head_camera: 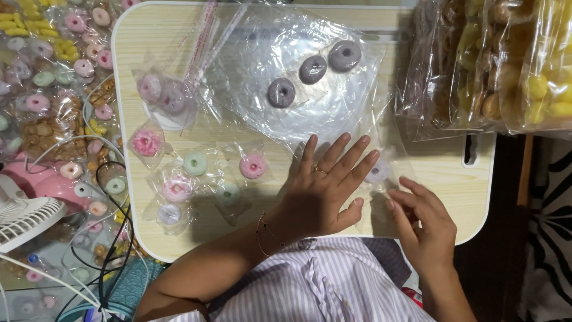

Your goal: Packaging small donut-shaped charms into plastic bags

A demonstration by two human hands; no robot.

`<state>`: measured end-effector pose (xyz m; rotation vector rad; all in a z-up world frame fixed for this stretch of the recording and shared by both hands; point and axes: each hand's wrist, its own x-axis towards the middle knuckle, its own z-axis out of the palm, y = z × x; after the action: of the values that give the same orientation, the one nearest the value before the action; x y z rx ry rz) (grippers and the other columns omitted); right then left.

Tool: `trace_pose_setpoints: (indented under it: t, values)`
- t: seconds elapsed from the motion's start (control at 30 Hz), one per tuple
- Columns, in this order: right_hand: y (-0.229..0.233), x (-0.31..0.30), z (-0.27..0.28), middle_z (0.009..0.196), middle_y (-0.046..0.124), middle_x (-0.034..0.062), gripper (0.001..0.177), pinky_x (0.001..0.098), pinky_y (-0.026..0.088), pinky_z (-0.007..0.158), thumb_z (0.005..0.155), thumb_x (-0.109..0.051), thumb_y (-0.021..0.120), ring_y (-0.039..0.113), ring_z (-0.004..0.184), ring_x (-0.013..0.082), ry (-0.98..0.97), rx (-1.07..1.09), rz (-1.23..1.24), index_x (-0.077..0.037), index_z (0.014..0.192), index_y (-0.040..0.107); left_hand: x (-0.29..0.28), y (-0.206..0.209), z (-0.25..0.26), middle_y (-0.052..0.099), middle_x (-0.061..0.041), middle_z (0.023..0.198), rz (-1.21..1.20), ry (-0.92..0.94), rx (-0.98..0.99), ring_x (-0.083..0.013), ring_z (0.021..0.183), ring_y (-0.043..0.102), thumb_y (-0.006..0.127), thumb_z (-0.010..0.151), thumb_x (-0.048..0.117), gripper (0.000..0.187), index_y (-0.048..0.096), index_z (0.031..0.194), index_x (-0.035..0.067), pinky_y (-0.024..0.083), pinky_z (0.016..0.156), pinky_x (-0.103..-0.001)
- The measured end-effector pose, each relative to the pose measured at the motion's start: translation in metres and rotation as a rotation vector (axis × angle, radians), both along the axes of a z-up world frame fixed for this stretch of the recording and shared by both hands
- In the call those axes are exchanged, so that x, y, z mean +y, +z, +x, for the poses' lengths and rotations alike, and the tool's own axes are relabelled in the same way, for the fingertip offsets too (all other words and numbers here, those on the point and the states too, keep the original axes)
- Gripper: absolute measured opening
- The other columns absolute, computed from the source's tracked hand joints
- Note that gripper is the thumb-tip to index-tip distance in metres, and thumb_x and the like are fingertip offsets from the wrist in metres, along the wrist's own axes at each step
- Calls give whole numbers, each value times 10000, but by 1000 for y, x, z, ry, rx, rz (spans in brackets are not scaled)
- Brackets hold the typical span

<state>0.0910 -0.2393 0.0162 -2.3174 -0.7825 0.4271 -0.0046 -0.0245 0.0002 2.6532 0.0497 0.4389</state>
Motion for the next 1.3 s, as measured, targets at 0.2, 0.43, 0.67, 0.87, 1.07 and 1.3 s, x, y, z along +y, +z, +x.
trace_pose_setpoints:
  t: [0.2,0.43,0.67,0.87,1.07,1.3]
  values:
    - [-18,3,-8,1116,742,138,185,335,578,931,939,-12,677,718,1000,248,278,-192,219,-25,1114,733,0,3,1,443,-76,1632,31,27,-2,-285,1511,461,719,902,542,786,481,1553,172,334,1229,-608]
    - [-48,5,5,1635,377,235,493,587,344,1267,1045,-74,486,344,1547,475,440,-239,96,-14,1532,427,3,10,-1,388,-82,1664,-82,-60,52,-306,1546,414,719,808,705,977,441,1572,164,243,1259,-656]
    - [-61,29,14,1554,473,276,740,632,207,1261,988,-74,528,470,1434,462,605,-311,-55,-147,1637,181,30,1,-2,521,-157,1564,336,333,-22,-312,1455,529,658,1066,667,751,497,1547,113,329,1211,-543]
    - [-60,31,16,1668,317,202,725,636,319,1260,975,-117,665,311,1529,494,538,-322,54,-85,1609,316,35,4,-2,492,-137,1587,339,368,28,-296,1474,496,627,1082,617,678,484,1566,164,340,1206,-541]
    - [-45,47,3,1665,298,225,596,658,313,1224,1072,-195,517,421,1447,491,499,-407,-46,-22,1604,314,65,22,-4,596,-150,1502,357,378,-46,-319,1394,583,751,1043,404,559,605,1479,86,394,1170,-566]
    - [-29,84,9,1720,173,194,623,583,126,1314,1103,-213,400,156,1618,351,670,-325,10,10,1632,156,91,-19,5,417,-66,1647,348,333,297,-255,1474,449,458,1050,464,601,442,1577,175,239,1189,-598]
